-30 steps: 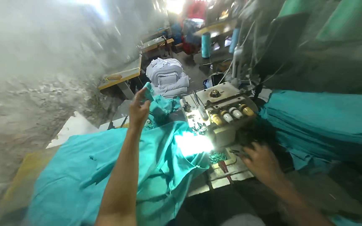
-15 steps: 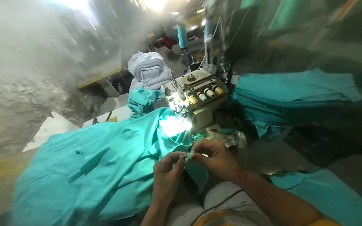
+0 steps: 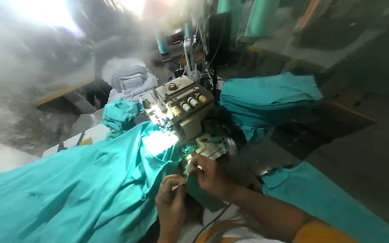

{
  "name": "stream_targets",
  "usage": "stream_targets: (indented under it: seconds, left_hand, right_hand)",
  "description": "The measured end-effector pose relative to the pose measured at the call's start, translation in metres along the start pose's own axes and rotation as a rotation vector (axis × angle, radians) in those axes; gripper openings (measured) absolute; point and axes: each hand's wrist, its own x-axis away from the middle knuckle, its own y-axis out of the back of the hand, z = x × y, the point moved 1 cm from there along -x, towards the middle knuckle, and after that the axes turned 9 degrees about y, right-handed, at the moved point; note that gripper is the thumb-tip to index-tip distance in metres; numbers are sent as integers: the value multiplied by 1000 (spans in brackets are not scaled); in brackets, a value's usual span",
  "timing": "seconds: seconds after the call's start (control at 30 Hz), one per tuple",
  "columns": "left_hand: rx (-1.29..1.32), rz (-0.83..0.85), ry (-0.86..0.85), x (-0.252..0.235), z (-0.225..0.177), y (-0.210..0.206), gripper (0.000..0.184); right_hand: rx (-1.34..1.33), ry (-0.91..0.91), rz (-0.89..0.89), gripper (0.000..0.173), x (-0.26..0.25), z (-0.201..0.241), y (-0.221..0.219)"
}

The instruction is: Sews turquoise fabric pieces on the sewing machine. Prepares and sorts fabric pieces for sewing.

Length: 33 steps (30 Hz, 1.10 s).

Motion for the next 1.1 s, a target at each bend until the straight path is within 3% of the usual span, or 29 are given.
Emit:
stream_targets:
  seconds: [0.13,0.23,0.3,0.37,0.47,0.53,0.63,0.8,1.1]
  left_hand:
    - [-70,-53,-55,-7,1,-7,8]
    - [-42,-130,41,-12,-4,-7,9]
    - [68,-135,143,-12,-5,-6,12]
    - [325,-29,249,-10,-5,-2,12]
    - [680,177,320,-8,-4,-2,23]
    - [653,140,336,-5,3,-7,12]
    - [592,74,340,1,10,-14,16]
    - [635,198,158,-1,18,-12,12]
    - [641,269,80,1,15,-12,8]
  right_hand:
    - [-480,-493,-8,11,-6,-8,-2]
    - [-723,-668,59,15,-6,-7,3]
    - [-738,-693,-31,8,-2,-2,2]
    - [-712,-594,-157,9,2,4,0]
    - [-602,-347,-133,7,4,10,3]
    - [-533,-262,-99,8,6,13,4]
    - [-513,-245,-122,7,10,15,-2]
    - [-544,-237,-149,10,16,16,-11]
    - [-340,-22,-129,23,23,13,-17]
